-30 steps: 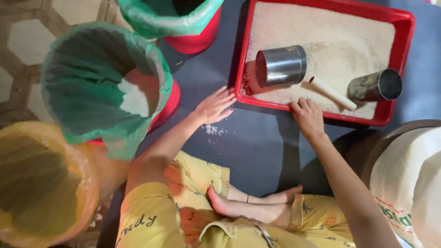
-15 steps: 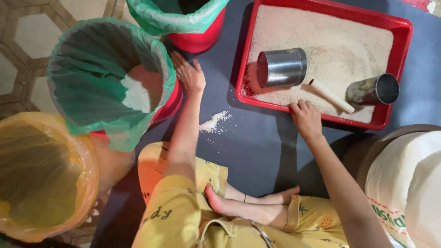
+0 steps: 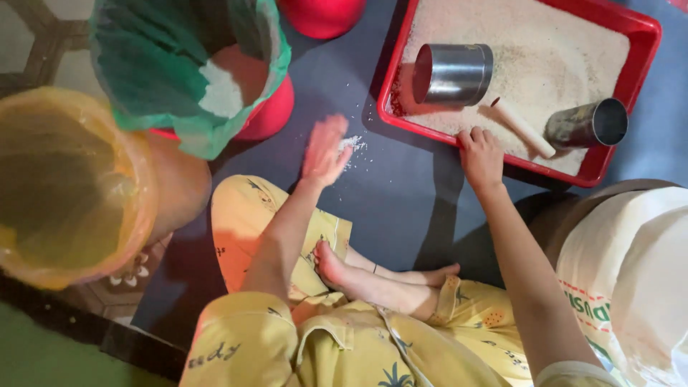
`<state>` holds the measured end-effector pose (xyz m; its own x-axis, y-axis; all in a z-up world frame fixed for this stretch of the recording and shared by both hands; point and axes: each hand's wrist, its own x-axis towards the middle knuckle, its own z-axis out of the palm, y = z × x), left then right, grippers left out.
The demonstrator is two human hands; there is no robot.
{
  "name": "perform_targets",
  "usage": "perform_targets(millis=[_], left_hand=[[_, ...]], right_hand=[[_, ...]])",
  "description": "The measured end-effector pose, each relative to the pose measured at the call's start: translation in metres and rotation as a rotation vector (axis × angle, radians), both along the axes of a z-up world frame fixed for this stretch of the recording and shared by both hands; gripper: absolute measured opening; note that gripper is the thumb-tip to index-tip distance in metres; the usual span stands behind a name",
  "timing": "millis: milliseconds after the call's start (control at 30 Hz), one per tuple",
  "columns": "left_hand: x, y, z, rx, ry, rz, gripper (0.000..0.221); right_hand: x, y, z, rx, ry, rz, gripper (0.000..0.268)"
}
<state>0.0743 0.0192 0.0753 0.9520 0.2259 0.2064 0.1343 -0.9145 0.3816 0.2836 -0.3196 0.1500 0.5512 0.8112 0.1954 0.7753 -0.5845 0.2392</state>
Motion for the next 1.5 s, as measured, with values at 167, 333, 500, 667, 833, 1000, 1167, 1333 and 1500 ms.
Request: perform_targets(millis=[167, 333, 500, 667, 833, 1000, 1167, 1333, 1500], left_hand=[[-0.022, 0.014, -0.016, 0.159, 0.037, 0.375, 0.072], [-0.010, -0.044, 0.017, 0.124, -0.015, 0.249, 0.070], [0.001, -0.080, 0.017, -0.179, -0.014, -0.087, 0.064], [0.083, 0.026, -0.006, -0.094, -0.076, 0.052, 0.060], [0.114, 0.052, 0.012, 0.085, 0.104, -0.106, 0.065], [0.081, 0.001, 0.001, 0.203, 0.147, -0.450, 0.062], [0.047, -0.037, -0.001, 0.076, 0.081, -0.375, 0.065], [0.010, -0.069, 0.007, -0.018, 0.075, -0.330, 0.064], [-0.023, -0.091, 0.035, -0.084, -0.080, 0.160, 0.076]], right_hand=[[0.000, -0.005, -0.011, -0.011, 0.045, -0.011, 0.029], [0.006, -0.002, -0.018, -0.027, -0.010, -0.046, 0.028], [0.002, -0.003, -0.012, -0.016, 0.012, -0.061, 0.020], [-0.005, 0.002, 0.003, -0.004, -0.014, -0.047, 0.015], [-0.004, 0.009, 0.010, -0.002, 0.004, -0.057, 0.016], [-0.006, 0.007, 0.009, -0.030, 0.034, -0.077, 0.015], [-0.019, 0.002, 0.009, 0.026, -0.027, -0.035, 0.006], [-0.029, -0.008, 0.011, -0.009, -0.012, -0.029, 0.005], [-0.024, -0.016, 0.007, -0.026, -0.027, -0.006, 0.007]])
